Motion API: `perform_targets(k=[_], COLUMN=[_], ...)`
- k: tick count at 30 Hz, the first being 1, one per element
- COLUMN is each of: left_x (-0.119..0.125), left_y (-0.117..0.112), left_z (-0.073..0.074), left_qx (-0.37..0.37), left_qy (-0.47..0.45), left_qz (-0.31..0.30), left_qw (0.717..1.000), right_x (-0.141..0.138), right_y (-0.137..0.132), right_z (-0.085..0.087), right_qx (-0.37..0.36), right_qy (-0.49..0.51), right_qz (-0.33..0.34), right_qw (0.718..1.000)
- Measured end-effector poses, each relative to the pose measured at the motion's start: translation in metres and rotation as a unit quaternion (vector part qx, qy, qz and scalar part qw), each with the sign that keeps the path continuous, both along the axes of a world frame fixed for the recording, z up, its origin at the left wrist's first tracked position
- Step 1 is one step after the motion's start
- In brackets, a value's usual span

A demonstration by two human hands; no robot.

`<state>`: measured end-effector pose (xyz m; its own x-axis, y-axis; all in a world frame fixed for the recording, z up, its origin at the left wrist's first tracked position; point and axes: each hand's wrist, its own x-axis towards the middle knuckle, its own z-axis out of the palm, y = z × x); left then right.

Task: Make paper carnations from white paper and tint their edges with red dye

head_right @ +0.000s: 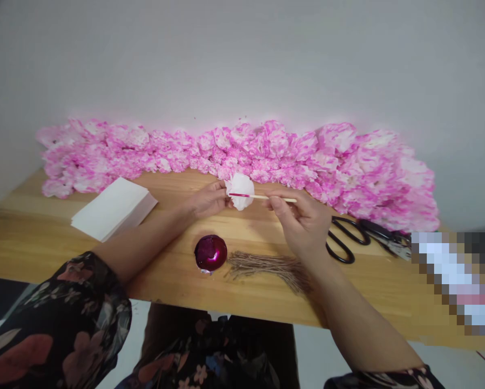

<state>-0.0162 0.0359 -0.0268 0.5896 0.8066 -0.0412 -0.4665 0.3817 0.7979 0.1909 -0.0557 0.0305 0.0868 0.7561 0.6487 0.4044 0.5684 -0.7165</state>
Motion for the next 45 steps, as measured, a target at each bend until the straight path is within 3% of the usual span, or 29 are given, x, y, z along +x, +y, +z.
perform_targets(k=[8,22,30,38,45], left_x=[0.0,0.0,0.0,0.0,0.0], left_y=[-0.002,-0.002,0.0,0.0,0.001], left_z=[0.003,0.002,0.002,0.001,-0.001], left_qx=[-0.011,-0.015,-0.007,-0.007,-0.012], left_qy=[-0.007,-0.003,-0.014,-0.022,-0.009], left_qz=[0.008,0.013,0.007,0.007,0.01], left_qw=[1.0,1.0,1.0,1.0,1.0], right_x=[0.004,0.0,0.005,0.006,0.001], right_y=[0.007,0.007,0.013,0.013,0.004], right_z=[-0.001,-0.001,-0.003,-0.009,-0.002], right_qx=[0.021,-0.011,-0.023,-0.02,0.001], right_qy=[0.113,0.048,0.173,0.11,0.031], right_qz=[0.001,-0.031,0.001,-0.009,-0.025], right_qw=[0.993,0.998,0.985,0.994,0.999])
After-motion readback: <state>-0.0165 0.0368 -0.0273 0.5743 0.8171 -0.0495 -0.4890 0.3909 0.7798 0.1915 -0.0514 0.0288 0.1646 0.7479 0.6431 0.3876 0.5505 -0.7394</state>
